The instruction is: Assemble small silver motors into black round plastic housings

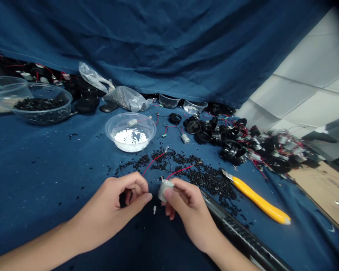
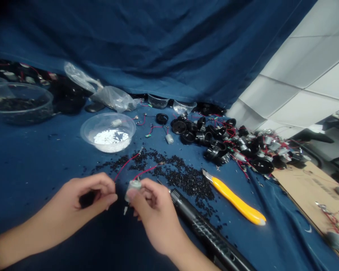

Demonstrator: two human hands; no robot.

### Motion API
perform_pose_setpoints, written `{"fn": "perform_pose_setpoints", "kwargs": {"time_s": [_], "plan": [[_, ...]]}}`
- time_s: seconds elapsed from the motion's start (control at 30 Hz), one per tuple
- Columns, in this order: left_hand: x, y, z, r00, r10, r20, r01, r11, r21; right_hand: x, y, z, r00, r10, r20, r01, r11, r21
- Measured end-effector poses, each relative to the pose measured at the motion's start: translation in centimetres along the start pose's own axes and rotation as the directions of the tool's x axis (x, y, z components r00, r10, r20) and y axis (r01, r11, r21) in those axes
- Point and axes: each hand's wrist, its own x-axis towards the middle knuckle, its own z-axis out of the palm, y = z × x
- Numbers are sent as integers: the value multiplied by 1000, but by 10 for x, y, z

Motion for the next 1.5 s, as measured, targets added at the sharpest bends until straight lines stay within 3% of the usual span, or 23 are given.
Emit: {"fn": "perform_pose_setpoints", "kwargs": {"time_s": [0.13, 0.4, 0.7, 0.9, 1.13, 1.27, 1.5], "plan": [[-1, -8, 0, 998, 24, -53, -19, 995, 100, 2, 1, -5, 996, -74, -40, 73, 997, -14], [-7, -7, 25, 960, 262, 94, -275, 842, 463, 2, 0, -6, 998, -60, -7, 60, 994, 94], [-3, -10, 13, 972, 119, 202, -163, 962, 218, -3, 0, -2, 997, 2, 79, 3, 998, -61], [-2, -5, 13, 985, 29, 170, -59, 982, 177, -6, -3, -1, 995, -16, 100, 30, 990, -138], [-3, -7, 6, 959, 126, 255, -224, 889, 399, -8, -2, -2, 996, 5, 86, 16, 971, -237], [-2, -10, 3, 942, 139, 305, -248, 902, 354, -7, -2, -4, 997, 2, 80, 17, 971, -238], [-7, -15, 3, 969, 150, 194, -198, 946, 255, -3, 2, 6, 999, -32, 13, 33, 995, -94]]}}
